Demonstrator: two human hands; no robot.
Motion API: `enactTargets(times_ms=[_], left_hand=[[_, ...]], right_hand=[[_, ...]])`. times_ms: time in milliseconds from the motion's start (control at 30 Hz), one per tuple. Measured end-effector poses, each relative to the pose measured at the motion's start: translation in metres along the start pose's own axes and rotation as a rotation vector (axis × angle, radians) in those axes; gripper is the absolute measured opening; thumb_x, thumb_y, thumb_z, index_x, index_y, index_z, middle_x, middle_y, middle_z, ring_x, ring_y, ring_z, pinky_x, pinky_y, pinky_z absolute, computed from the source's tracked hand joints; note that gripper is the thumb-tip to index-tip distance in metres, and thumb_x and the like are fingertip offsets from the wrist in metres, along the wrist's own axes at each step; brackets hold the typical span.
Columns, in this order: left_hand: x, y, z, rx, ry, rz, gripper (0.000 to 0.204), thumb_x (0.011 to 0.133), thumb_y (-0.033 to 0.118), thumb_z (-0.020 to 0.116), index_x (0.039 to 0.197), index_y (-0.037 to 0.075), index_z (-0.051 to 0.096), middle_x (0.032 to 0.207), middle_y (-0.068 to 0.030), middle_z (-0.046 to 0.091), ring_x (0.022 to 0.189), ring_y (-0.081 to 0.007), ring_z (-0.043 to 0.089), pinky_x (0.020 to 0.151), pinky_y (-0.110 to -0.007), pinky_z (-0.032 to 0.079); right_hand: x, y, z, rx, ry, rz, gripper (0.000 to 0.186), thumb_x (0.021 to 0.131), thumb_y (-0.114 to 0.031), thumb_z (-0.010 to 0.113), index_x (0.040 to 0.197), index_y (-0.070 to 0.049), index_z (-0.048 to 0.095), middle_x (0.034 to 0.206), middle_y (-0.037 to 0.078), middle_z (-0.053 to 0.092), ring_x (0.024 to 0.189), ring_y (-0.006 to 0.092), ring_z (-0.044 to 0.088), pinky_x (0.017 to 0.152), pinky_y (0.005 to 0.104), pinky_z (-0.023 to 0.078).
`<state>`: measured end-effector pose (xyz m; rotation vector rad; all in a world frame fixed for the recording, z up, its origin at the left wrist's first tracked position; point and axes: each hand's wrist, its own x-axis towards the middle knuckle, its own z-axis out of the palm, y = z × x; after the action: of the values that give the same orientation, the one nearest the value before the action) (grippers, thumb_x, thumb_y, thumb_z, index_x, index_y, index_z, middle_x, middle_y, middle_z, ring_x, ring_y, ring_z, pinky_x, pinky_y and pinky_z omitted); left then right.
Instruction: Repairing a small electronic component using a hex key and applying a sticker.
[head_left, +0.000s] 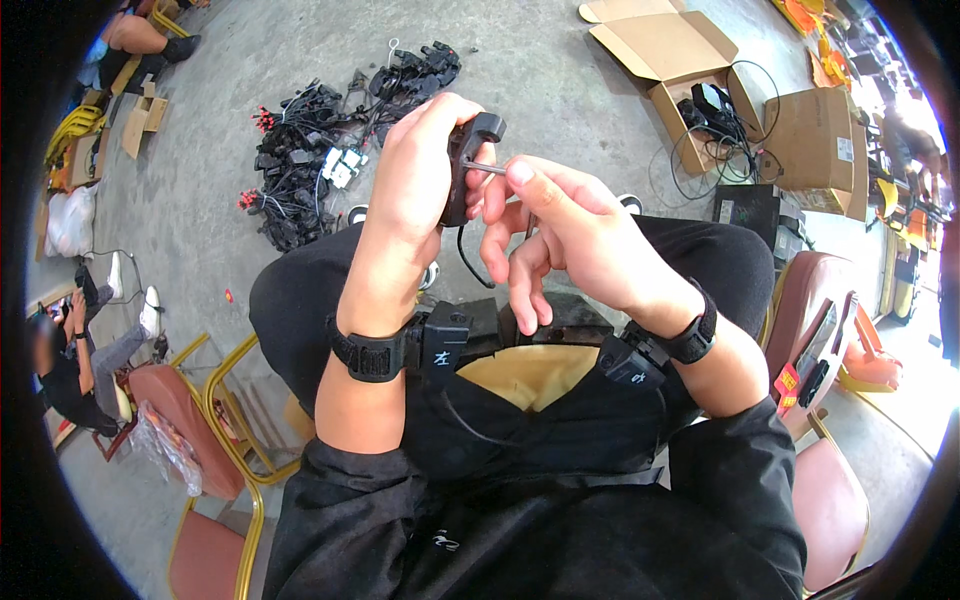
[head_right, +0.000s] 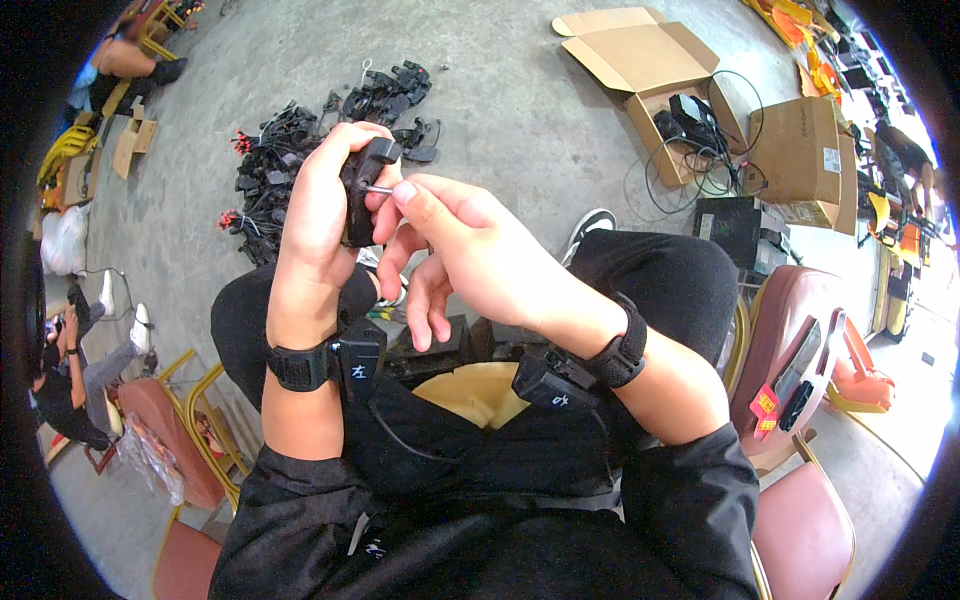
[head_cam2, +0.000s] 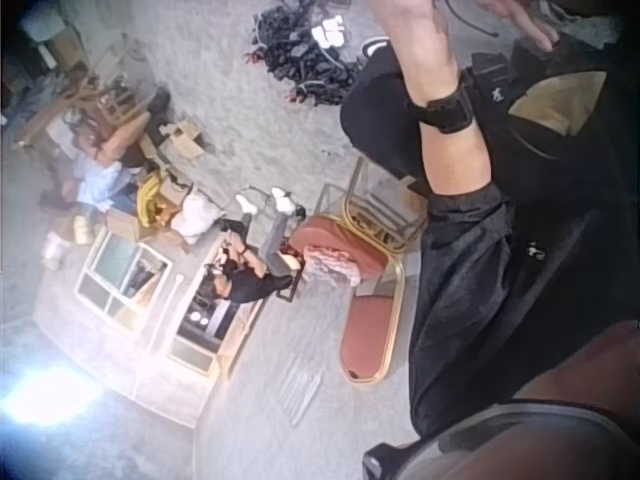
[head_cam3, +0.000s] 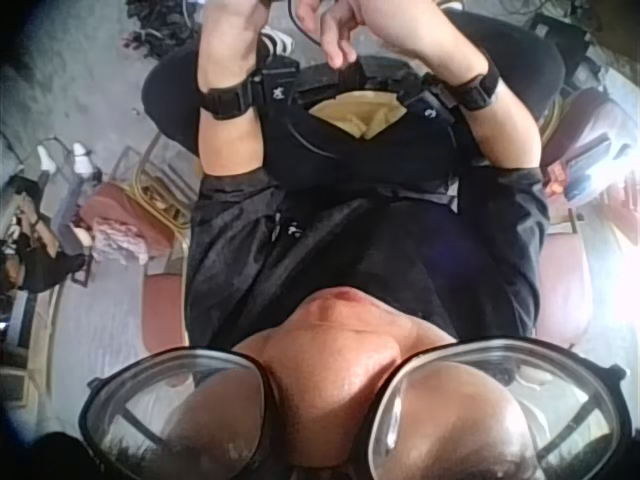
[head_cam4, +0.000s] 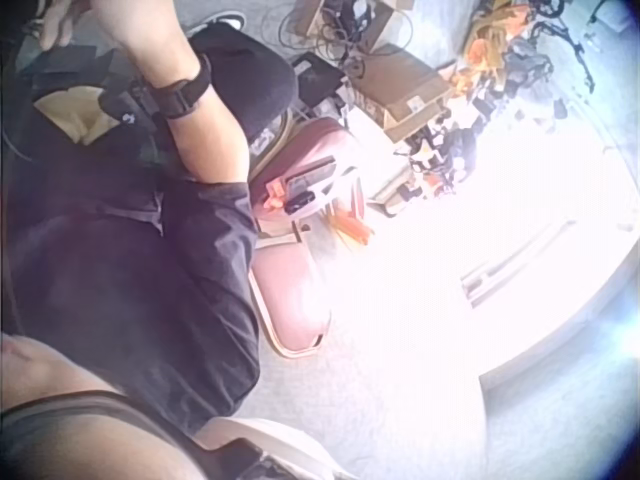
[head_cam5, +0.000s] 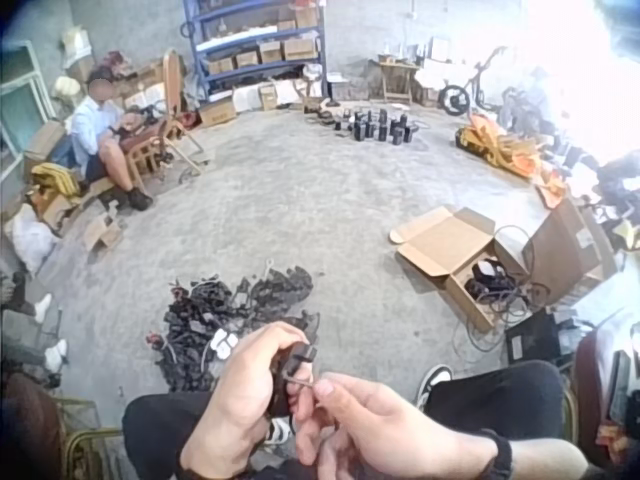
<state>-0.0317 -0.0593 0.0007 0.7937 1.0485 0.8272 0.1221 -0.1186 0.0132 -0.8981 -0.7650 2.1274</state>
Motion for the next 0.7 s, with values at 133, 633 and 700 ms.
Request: enactTargets(times_ms=[133,633,700], left_hand=[[0.004,-0.002,0.000,-0.029,0.005,0.021,0.026,0.091,0.026,0.051,0.078,0.004,0.056,0.059,-0.0050,0.052,0.044,-0.0126,0.045,0.042,-0.028,0.037],[-0.020,0.015,0.014,-0.056,0.123,0.085,0.015,0.089,0.017,0.057,0.083,0.004,0.055,0.061,-0.0027,0.055,0.048,-0.0089,0.048,0.043,-0.024,0.037],[-0.024,0.019,0.009,-0.119,0.095,0.148,0.012,0.090,0.014,0.058,0.087,0.003,0.055,0.063,-0.0015,0.055,0.051,-0.0067,0.049,0.046,-0.023,0.038]], right_hand=[[0.000,-0.002,0.002,-0.115,0.030,-0.008,0.038,0.106,-0.036,0.032,0.101,-0.003,0.048,0.078,0.012,0.063,0.047,0.0213,0.063,0.039,0.0251,0.046],[0.001,-0.007,-0.001,-1.404,0.197,-0.792,0.004,0.086,0.005,0.054,0.090,0.004,0.055,0.088,0.017,0.056,0.072,0.0292,0.059,0.065,0.0345,0.050],[0.008,-0.010,0.002,-1.442,0.155,-0.854,0.008,0.082,0.009,0.053,0.089,0.006,0.056,0.091,0.019,0.056,0.074,0.0292,0.060,0.068,0.0344,0.051]])
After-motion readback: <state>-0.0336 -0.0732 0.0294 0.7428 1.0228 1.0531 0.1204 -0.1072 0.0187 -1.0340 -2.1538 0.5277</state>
